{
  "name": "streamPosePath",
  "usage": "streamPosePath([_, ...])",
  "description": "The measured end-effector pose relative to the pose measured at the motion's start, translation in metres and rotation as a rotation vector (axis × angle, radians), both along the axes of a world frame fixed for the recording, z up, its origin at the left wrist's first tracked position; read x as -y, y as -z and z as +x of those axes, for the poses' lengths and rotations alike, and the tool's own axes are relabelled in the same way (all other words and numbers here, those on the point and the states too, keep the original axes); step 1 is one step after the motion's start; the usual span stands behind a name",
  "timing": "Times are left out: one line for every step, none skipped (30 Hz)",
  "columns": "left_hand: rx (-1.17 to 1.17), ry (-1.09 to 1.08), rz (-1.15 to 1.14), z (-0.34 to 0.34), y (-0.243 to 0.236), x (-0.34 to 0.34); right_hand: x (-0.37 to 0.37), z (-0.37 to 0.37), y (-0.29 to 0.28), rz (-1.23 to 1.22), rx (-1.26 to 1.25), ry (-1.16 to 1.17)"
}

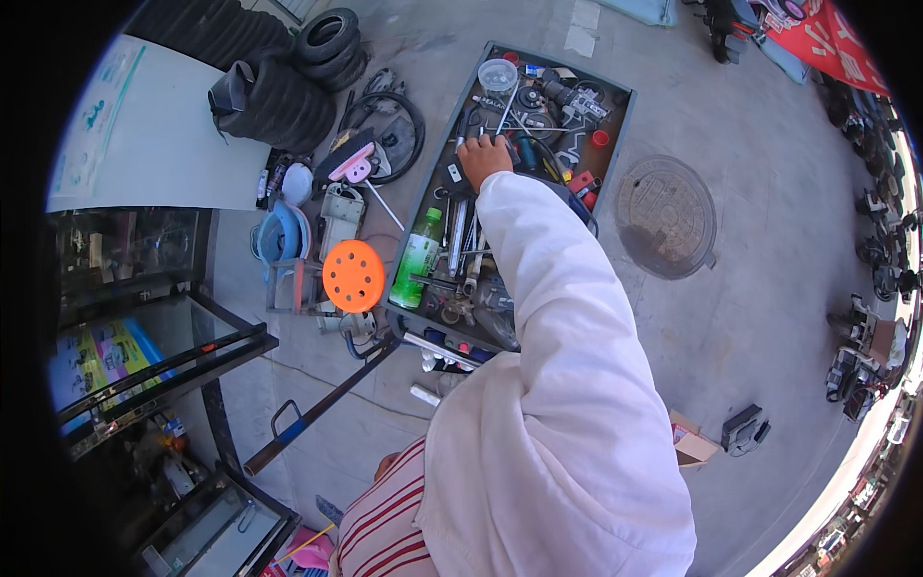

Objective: The person repairs an electric scooter's handlebar assembly. They use pliers to strip wire insulation, a screwdriver to loosen and tighten screws, and scissors to cut zip ties. The person then removes the handlebar grip and inspects the throttle assembly.

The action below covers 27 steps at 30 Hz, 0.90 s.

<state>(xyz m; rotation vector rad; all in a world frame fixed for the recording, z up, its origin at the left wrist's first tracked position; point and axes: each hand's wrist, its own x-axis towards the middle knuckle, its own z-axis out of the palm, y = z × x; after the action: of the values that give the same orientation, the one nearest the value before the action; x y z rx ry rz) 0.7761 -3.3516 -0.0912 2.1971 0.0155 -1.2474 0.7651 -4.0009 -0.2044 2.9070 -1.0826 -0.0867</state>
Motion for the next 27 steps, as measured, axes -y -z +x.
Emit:
streamPosePath([-0.028,-0.021,0.014,-0.004,-0.005,0.008,-0.002,0.002,-0.018,0.061,-0.035,-0.04])
streamPosePath([-0.054,-0.036,0.029,-0.005,-0.011,0.015,-0.006,0.003,-0.038,0.122,-0.068,-0.073])
streamPosePath([-0.019,-0.014,0.045,-0.006,-0.016,0.02,-0.017,-0.003,-0.055,0.122,0.082,-0.107])
streamPosePath([0.014,0.011,0.057,-0.006,-0.019,0.026,-0.035,-0.017,-0.073,0.118,0.229,-0.138])
streamPosePath([0.045,0.028,0.066,-0.009,-0.022,0.033,-0.054,-0.031,-0.089,0.114,0.375,-0.177])
streamPosePath([0.022,0.015,0.052,-0.01,-0.025,0.042,-0.074,-0.046,-0.1,0.09,0.509,-0.18])
streamPosePath([0.001,0.0,0.038,-0.006,-0.027,0.053,-0.093,-0.063,-0.109,0.066,0.647,-0.184])
streamPosePath([-0.019,-0.006,0.021,0.0,-0.027,0.063,-0.105,-0.084,-0.116,0.082,0.721,-0.204])
streamPosePath([-0.023,0.001,0.012,0.003,-0.028,0.069,-0.117,-0.106,-0.12,0.104,0.797,-0.228])
streamPosePath([-0.025,0.005,0.0,0.004,-0.029,0.073,-0.126,-0.129,-0.12,0.124,0.817,-0.232])
streamPosePath([-0.025,0.011,-0.01,0.006,-0.03,0.077,-0.131,-0.151,-0.119,0.144,0.838,-0.233])
streamPosePath([-0.044,0.015,0.019,0.008,-0.029,0.082,-0.13,-0.169,-0.119,0.159,0.839,-0.167])
streamPosePath([-0.053,0.025,0.02,0.01,-0.03,0.086,-0.128,-0.184,-0.12,0.175,0.841,-0.09])
streamPosePath([-0.063,0.034,0.019,0.012,-0.027,0.086,-0.124,-0.191,-0.123,0.161,0.811,0.033])
streamPosePath([-0.074,0.039,0.017,0.012,-0.025,0.085,-0.114,-0.194,-0.125,0.147,0.778,0.152])
streamPosePath([-0.092,0.049,0.036,0.013,-0.025,0.087,-0.097,-0.194,-0.121,0.125,0.769,0.212])
streamPosePath([-0.084,0.063,0.034,0.014,-0.026,0.09,-0.077,-0.191,-0.119,0.083,0.735,0.25])
streamPosePath([-0.076,0.072,0.033,0.014,-0.03,0.093,-0.055,-0.183,-0.118,0.045,0.7,0.281])
streamPosePath([-0.066,0.088,0.03,0.014,-0.033,0.097,-0.031,-0.173,-0.112,-0.001,0.702,0.294])
streamPosePath([-0.065,0.086,0.034,0.015,-0.035,0.098,-0.008,-0.161,-0.107,-0.046,0.705,0.307])
streamPosePath([-0.052,0.09,0.045,0.015,-0.039,0.101,0.016,-0.15,-0.103,-0.093,0.69,0.294])
streamPosePath([-0.04,0.096,0.059,0.015,-0.043,0.102,0.034,-0.14,-0.1,-0.136,0.673,0.283])
streamPosePath([-0.032,0.102,0.072,0.013,-0.046,0.101,0.045,-0.13,-0.098,-0.131,0.661,0.311])
streamPosePath([-0.041,0.075,0.079,0.01,-0.049,0.1,0.048,-0.118,-0.1,-0.071,0.593,0.384])
streamPosePath([-0.048,0.073,0.061,0.01,-0.047,0.092,0.051,-0.111,-0.098,-0.035,0.605,0.376])
streamPosePath([-0.054,0.068,0.041,0.011,-0.041,0.083,0.048,-0.108,-0.094,0.008,0.593,0.355])
streamPosePath([-0.059,0.065,0.021,0.012,-0.036,0.074,0.044,-0.105,-0.09,0.05,0.582,0.336])
